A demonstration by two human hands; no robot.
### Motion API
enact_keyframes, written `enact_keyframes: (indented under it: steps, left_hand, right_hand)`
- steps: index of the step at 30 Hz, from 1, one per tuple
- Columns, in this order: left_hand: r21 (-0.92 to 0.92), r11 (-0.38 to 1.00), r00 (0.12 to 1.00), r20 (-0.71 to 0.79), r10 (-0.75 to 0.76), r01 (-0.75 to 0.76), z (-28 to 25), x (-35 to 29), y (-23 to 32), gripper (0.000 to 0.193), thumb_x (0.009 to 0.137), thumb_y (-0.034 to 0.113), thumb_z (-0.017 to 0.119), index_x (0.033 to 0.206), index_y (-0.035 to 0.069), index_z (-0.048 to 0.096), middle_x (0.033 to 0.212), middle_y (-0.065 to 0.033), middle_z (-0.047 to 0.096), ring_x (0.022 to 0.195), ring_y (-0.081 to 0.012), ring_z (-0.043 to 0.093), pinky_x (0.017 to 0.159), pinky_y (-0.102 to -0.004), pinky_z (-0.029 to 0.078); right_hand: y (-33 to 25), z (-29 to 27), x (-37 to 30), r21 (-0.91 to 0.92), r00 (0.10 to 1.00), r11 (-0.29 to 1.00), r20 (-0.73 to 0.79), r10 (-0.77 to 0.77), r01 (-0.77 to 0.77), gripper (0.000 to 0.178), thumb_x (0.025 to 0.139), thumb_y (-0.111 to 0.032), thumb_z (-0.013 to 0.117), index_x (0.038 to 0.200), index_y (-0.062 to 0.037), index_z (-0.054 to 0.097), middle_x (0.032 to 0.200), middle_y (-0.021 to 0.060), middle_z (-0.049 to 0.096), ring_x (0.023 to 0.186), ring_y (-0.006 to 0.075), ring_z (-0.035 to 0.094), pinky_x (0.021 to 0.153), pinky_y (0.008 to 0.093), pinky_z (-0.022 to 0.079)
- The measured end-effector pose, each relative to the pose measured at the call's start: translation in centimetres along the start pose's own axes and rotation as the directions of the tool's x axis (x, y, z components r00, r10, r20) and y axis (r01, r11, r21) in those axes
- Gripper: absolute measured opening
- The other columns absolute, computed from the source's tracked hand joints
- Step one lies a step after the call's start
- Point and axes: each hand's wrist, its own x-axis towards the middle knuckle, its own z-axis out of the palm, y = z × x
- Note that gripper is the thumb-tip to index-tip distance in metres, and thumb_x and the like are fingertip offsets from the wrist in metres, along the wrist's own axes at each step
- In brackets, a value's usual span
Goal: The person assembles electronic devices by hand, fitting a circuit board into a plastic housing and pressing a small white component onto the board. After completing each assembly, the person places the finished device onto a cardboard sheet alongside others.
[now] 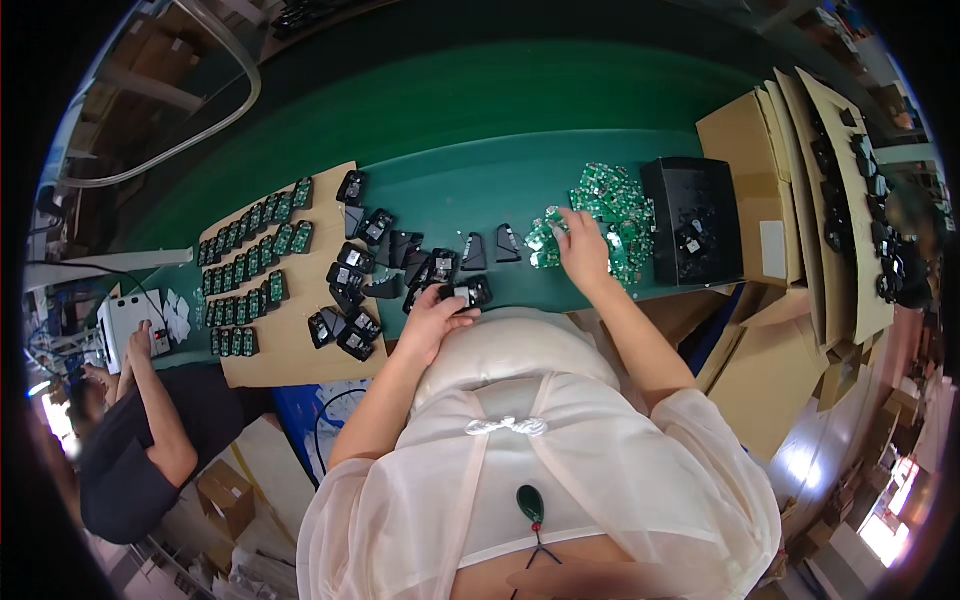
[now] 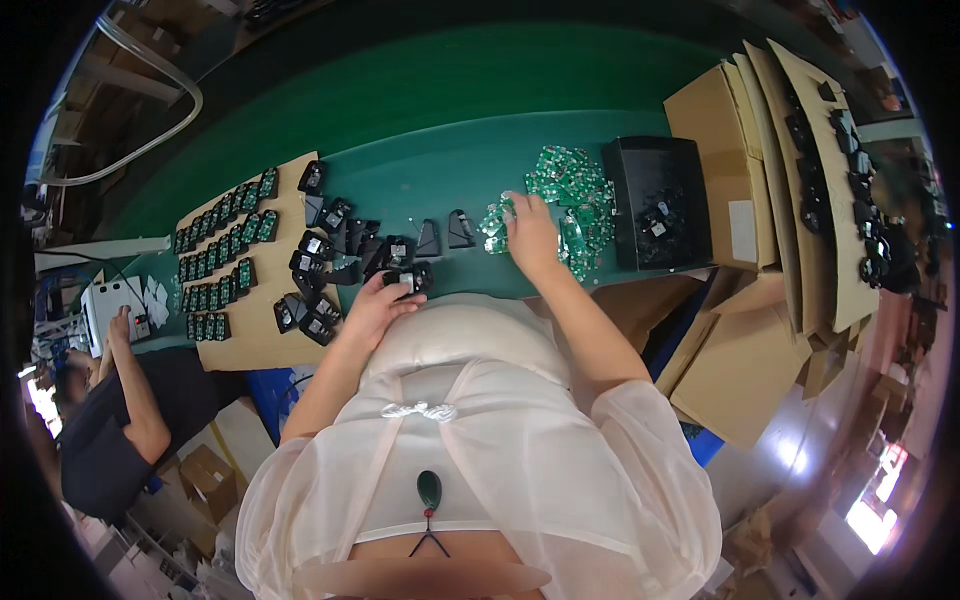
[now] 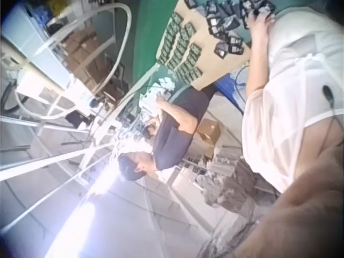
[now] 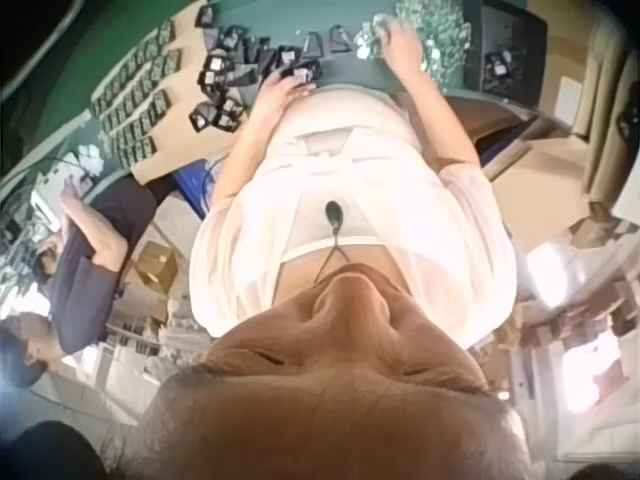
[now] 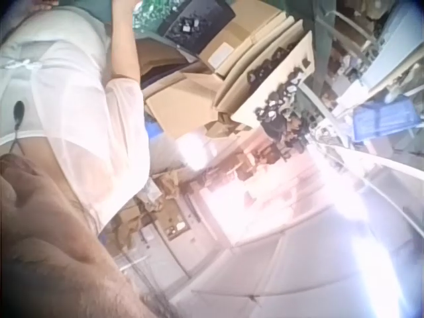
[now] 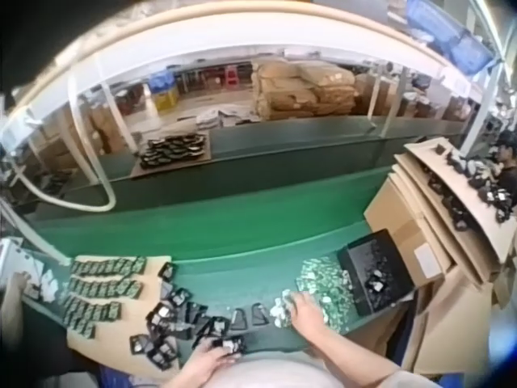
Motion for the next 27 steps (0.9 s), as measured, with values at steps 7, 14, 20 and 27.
enact_keyframes:
  steps: [7,14,20,27]
  left_hand:
    - [0.89,0.306,0.842,0.139,0.522,-0.337,-0.3,-1.8,-2.3,0.031,0.073,0.014,0.062,0.101,0.003,0.056,0.086,-0.0108,0.058,0.076,-0.0199,0.055,0.072,-0.0292,0.044]
    - [0.472,0.816,0.929,0.015,0.37,-0.333,-1.2,-1.6,-2.2,0.024,0.073,0.01,0.061,0.094,0.0,0.052,0.083,-0.0076,0.058,0.077,-0.0176,0.056,0.07,-0.0292,0.043]
    - [-0.105,0.969,0.966,0.113,0.233,-0.222,0.8,-3.1,0.2,0.012,0.085,0.007,0.05,0.096,0.004,0.049,0.09,-0.0075,0.056,0.082,-0.021,0.06,0.076,-0.0327,0.049]
    - [0.011,0.869,0.856,0.177,0.486,-0.496,2.7,-3.1,0.7,0.019,0.08,0.006,0.059,0.098,0.005,0.05,0.096,-0.0032,0.056,0.087,-0.0082,0.053,0.077,-0.0243,0.043]
  right_hand:
    - [2.4,1.8,1.5,-0.293,0.874,0.853,0.37,-0.316,0.433,0.04,0.069,-0.004,0.058,0.107,-0.0134,0.055,0.107,0.0084,0.048,0.103,0.0241,0.046,0.076,0.0365,0.045]
    - [2.2,1.7,2.9,-0.362,0.779,0.728,0.503,-0.374,0.583,0.041,0.068,-0.005,0.058,0.107,-0.0137,0.05,0.101,0.0083,0.048,0.096,0.0233,0.05,0.069,0.0357,0.048]
    - [1.6,0.7,3.5,-0.029,0.905,0.998,0.424,-0.045,0.064,0.026,0.07,-0.009,0.066,0.09,-0.009,0.049,0.079,0.0055,0.054,0.075,0.0234,0.057,0.067,0.0334,0.049]
    - [-9.1,-3.8,-2.1,0.821,0.847,0.216,0.527,0.069,-0.529,0.009,0.082,-0.009,0.057,0.086,-0.0049,0.05,0.075,0.0033,0.058,0.071,0.0114,0.057,0.055,0.0245,0.046]
